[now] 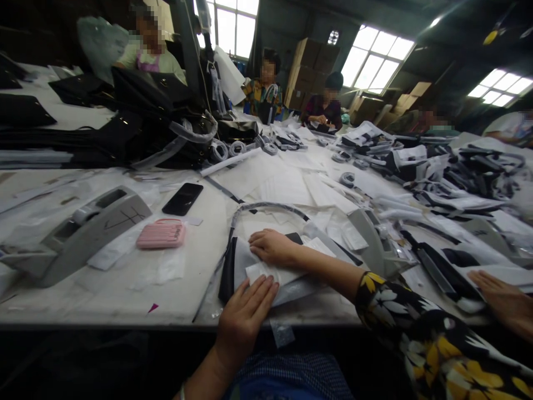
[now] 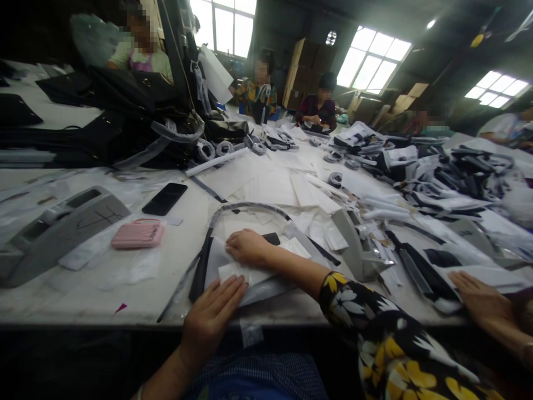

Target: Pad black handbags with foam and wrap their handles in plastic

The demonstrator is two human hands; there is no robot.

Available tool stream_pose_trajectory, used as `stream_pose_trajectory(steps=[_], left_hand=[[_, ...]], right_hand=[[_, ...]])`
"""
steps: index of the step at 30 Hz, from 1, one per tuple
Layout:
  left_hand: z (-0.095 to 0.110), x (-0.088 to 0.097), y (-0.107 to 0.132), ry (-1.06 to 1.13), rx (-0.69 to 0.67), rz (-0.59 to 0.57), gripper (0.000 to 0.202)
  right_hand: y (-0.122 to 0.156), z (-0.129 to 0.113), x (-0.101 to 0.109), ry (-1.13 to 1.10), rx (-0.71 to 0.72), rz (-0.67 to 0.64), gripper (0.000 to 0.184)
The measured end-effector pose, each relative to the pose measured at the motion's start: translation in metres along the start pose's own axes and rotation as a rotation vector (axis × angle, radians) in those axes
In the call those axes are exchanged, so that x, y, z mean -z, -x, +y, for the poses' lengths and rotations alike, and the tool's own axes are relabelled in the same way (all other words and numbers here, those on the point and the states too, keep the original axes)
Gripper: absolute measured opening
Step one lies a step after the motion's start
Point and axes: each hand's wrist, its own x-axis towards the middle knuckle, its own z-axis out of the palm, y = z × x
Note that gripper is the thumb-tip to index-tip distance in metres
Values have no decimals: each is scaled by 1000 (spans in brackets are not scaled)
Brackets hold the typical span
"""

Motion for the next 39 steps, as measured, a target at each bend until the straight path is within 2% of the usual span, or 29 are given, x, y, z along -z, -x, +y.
stream_pose_trajectory(steps=[5,7,10,17,21,23,26,28,30,33,35,37,39], left_hand=[[1,1,-1,3,5,0,39],[1,0,0,-3,1,-3,39],[-1,-2,2,-20,-18,2,39],[-3,-4,2,-53,-40,19,38],[-2,-3,1,-61,-37,13,39],[-2,-2,1,-59,-31,9,39],[-1,-2,-1,-59,-33,20,37],[-1,-3,-1,-63,-33,31,37],[-2,-3,-1,-68,-30,32,36],[-2,-3,0,-61,-25,10,37],[-2,-3,0,-46,-23,0,38],[-2,-2,0,-33,-13,-1,40],[-1,-1,-1,-20,0,-1,42]], right_hand=[[7,15,18,-86,-55,-54,37],[7,15,25,-77,-128,-93,47],[1,9,26,-42,-165,-129,44],[-4,-1,5,-22,-73,-27,40],[9,8,11,-44,5,63,51],[15,11,16,-40,28,90,44],[16,9,15,-9,71,67,24],[12,5,9,17,87,62,20],[7,2,4,31,87,58,20],[8,0,5,-1,67,56,32],[23,-2,9,-48,90,135,36],[52,-8,9,-123,153,322,33],[93,-19,0,-195,237,520,35]])
